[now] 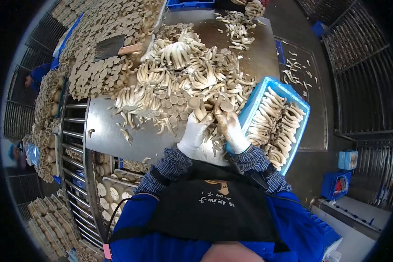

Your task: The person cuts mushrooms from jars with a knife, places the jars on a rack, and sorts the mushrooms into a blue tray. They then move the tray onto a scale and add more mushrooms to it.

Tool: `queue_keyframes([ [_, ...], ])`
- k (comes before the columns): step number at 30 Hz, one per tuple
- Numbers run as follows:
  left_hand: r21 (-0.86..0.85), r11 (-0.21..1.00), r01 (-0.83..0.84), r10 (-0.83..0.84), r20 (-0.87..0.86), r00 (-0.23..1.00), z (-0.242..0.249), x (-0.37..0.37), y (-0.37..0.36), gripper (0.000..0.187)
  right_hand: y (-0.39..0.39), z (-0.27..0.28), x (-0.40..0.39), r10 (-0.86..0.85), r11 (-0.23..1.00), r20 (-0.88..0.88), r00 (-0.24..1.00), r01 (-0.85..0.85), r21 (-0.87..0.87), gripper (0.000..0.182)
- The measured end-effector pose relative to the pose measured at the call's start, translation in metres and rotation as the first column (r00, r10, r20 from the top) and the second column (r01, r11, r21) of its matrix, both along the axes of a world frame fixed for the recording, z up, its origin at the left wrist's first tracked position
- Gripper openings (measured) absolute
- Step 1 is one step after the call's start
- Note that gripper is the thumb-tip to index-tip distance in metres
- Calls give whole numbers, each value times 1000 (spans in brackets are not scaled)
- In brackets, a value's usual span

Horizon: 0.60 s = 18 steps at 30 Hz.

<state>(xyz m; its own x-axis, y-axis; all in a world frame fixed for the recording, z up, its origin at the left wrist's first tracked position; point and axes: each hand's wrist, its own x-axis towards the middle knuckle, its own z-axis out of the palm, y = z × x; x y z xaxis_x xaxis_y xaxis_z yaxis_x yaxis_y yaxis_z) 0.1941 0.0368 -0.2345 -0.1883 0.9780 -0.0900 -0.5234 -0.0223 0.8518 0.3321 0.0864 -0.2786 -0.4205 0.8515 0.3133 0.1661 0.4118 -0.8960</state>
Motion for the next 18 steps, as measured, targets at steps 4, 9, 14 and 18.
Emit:
queue_keyframes([
  [4,-74,997,-37,36,-9,999,-5,-12,6,37,3,33,10,24,996,135,991,-13,-86,42],
  [9,-79,989,-127,91,-363,927,-17,-23,0,40,27,34,10,-6,917,128,992,56,-395,82],
  [14,6,999,32,-32,7,999,-1,-14,-2,39,31,39,19,196,755,-386,902,-390,-528,73],
  [18,-196,831,520,-527,19,849,2,-2,-12,41,13,25,55,428,867,-88,900,-436,-242,50],
])
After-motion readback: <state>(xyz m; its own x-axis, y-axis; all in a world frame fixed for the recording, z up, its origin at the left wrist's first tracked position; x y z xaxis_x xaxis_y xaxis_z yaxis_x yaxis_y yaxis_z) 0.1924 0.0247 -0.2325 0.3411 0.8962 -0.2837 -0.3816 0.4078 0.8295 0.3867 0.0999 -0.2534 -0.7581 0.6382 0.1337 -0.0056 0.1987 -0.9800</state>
